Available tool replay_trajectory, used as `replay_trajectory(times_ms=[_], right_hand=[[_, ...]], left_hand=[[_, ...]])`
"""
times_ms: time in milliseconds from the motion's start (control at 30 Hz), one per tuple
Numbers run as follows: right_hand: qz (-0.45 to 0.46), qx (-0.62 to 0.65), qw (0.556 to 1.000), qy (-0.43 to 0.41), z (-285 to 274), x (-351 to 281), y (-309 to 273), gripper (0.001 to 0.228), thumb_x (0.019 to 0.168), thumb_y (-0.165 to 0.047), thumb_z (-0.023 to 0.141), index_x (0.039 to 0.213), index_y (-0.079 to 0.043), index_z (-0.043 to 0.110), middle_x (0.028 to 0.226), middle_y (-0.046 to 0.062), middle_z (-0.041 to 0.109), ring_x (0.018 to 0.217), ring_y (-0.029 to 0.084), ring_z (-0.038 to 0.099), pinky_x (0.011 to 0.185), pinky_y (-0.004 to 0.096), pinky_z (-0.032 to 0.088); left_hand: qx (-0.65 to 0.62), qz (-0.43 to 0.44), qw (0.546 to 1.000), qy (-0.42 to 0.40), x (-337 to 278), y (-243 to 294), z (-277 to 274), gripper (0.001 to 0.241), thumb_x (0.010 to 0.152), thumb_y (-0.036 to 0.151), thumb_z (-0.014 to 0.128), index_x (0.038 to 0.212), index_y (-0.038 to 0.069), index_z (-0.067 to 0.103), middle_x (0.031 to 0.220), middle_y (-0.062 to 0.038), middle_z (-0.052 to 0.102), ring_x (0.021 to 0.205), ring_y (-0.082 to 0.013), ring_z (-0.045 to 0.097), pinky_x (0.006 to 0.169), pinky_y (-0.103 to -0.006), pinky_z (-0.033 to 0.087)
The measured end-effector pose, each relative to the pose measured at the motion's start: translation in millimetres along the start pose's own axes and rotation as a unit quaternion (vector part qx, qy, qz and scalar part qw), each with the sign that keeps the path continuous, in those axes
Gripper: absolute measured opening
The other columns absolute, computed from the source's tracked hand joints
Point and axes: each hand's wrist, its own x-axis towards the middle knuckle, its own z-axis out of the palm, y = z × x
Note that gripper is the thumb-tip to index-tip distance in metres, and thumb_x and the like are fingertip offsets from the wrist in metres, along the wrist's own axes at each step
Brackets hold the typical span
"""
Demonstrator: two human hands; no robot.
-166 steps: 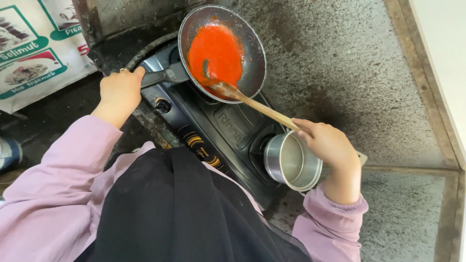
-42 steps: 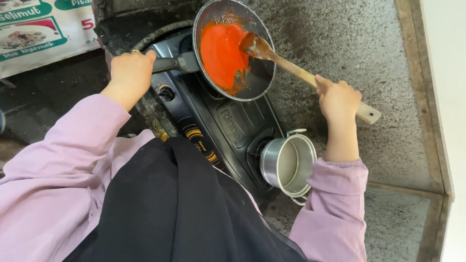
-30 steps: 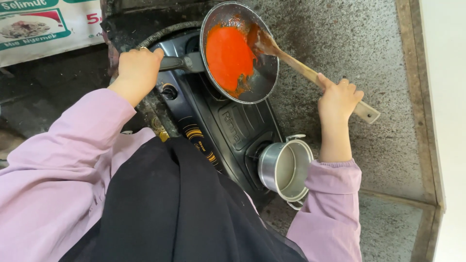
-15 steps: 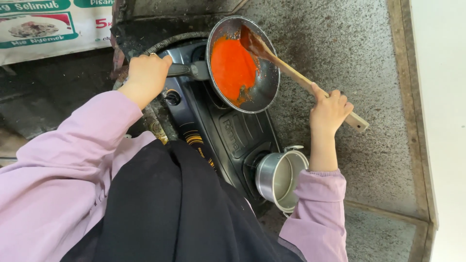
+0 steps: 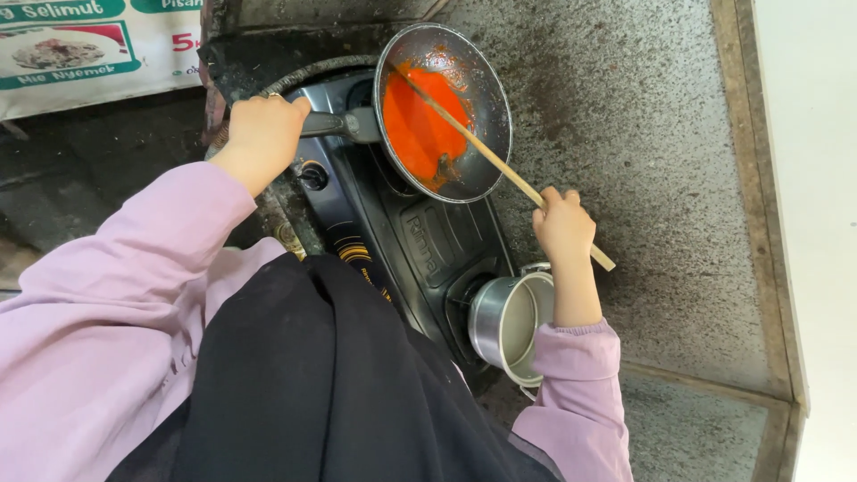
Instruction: Stirring red sauce in a pan on a gas stove while adding ingredients from a small container with a spoon.
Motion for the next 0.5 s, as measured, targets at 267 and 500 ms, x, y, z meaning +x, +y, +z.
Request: replay_trajectory(times_ms=[267,500], right_hand=[[0.116,0.255,0.927,-0.249,-43.5,-49.9,-27.2,0.059,0.103,-0.030,0.059,0.158,-0.036,0.040,0.130,0.030,0.064,0.128,0.048,0.060,0.107,0.057,0.046],[0.165,0.354,0.898,-0.204,-1.3,-58.8,-89.0,0.061,0.102,-0.027,0.047,0.161,-0.041,0.035,0.114,0.022,0.061,0.107,0.039,0.062,0.098,0.046,0.046]], left_hand=[[0.004,0.003,1.000,-0.003,0.7,-1.7,4.2,0.035,0.084,0.005,0.075,0.117,0.017,0.073,0.068,-0.010,0.067,0.058,-0.0237,0.068,0.053,-0.0367,0.055],[0.002,-0.025,0.992,-0.120,7.4,-2.0,3.6,0.053,0.079,0.004,0.071,0.127,0.022,0.057,0.096,-0.006,0.074,0.083,-0.0274,0.075,0.060,-0.0347,0.056]])
